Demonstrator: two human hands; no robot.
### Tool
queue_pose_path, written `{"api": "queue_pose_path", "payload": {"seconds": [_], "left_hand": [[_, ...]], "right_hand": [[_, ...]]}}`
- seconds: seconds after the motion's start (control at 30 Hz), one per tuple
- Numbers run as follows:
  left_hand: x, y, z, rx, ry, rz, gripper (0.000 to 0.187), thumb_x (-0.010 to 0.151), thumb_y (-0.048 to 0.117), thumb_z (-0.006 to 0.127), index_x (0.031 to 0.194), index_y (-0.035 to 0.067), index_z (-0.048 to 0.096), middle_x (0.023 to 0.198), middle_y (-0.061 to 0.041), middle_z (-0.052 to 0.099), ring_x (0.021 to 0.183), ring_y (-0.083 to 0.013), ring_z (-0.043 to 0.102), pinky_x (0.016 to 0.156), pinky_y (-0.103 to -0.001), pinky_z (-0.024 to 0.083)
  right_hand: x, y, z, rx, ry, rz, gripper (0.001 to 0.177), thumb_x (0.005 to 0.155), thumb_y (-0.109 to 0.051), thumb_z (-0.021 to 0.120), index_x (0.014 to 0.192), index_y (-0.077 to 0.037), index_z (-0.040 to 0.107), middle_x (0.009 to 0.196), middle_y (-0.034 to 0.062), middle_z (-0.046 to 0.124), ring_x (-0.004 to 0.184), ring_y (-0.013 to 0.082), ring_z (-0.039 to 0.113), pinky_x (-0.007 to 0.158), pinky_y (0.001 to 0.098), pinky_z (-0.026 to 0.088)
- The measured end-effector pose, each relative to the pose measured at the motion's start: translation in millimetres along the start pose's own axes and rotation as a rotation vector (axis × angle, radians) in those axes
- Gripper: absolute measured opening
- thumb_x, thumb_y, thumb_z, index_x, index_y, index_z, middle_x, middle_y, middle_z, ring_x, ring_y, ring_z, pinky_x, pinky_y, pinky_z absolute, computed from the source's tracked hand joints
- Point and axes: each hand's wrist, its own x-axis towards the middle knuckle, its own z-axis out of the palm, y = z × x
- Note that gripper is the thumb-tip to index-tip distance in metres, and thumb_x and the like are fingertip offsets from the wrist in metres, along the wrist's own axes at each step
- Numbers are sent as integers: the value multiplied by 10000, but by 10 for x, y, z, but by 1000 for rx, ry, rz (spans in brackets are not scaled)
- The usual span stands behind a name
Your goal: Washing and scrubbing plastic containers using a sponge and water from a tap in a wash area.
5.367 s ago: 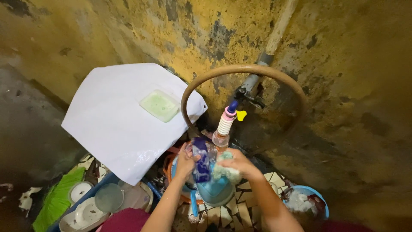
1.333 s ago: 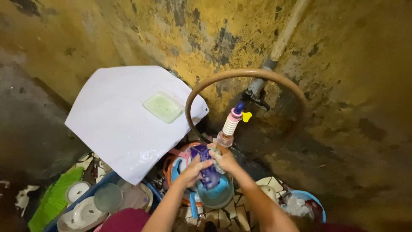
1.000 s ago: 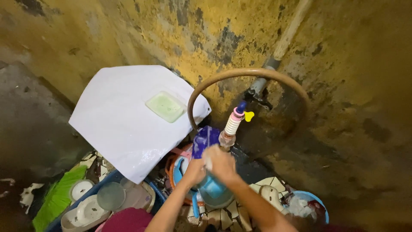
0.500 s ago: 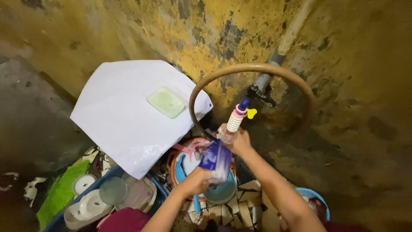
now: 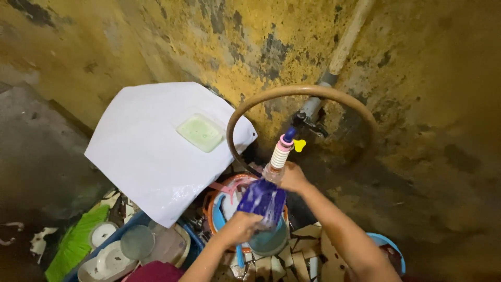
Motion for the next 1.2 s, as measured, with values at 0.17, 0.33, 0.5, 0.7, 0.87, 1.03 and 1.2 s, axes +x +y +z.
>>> {"api": "queue_pose_path", "payload": {"seconds": [0.17, 0.33, 0.5, 0.7, 0.87, 1.03, 1.2], "left_hand": [[89, -299, 96, -102, 22, 93, 351, 887, -104, 511, 1110, 69, 721, 1124, -128, 761, 1004, -273, 753, 909, -413, 644], [240, -274, 141, -66, 22, 83, 246, 929, -111, 569, 1017, 61, 720, 1045, -114, 778, 945, -238, 776, 803, -313, 690], [218, 493, -96, -420, -250, -429, 831, 842, 297, 735, 1457, 145, 196, 1590, -148, 399, 1466, -310, 402, 1150, -479, 504], [386, -1, -14, -1235, 491, -708, 691, 862, 555, 549, 1339, 67, 651, 1278, -208, 725, 1185, -356, 694, 1015, -518, 573], [430, -1219, 230, -858, 601, -654, 357, 803, 205, 828, 1115, 49, 752, 998, -185, 767, 893, -318, 758, 760, -486, 622], [450, -1156, 245, -772, 645, -653, 584, 660, 63, 823, 1229, 143, 721, 1104, -154, 754, 1049, -342, 704, 905, -474, 564], [456, -1570, 530, -418, 654, -627, 564, 778, 531, 817, 1163, 119, 784, 1250, -160, 717, 1241, -324, 625, 1081, -473, 449]], "right_hand": [[172, 730, -46, 694, -58, 112, 391, 820, -287, 648, 1194, -171, 635, 1263, 0, 606, 1155, 174, 533, 1007, 407, 412], [-271, 118, -219, 1264, -334, 744, 1038, 752, -800, 355, 1627, -270, 182, 1672, 224, 271, 1504, 508, 284, 1196, 736, 200], [-151, 554, 754, 1677, -224, 514, 237, 927, -212, 647, 1067, -31, 707, 903, 160, 772, 711, 249, 739, 689, 348, 623], [-390, -145, 742, 1010, 25, 101, 213, 901, -210, 667, 1088, -140, 740, 1157, 13, 742, 1100, 163, 664, 1033, 324, 467], [-405, -98, 694, 884, 353, 161, 287, 852, -223, 837, 1096, -76, 804, 1061, 143, 750, 1016, 266, 650, 960, 421, 477], [-643, -528, 659, 673, 390, -39, 202, 832, -90, 776, 1030, -132, 788, 750, 76, 755, 596, 199, 741, 596, 375, 620], [-721, -570, 1011, -46, 156, -180, 348, 936, -546, 647, 1248, -395, 618, 1193, -76, 677, 1125, 199, 683, 1032, 446, 471]]}}
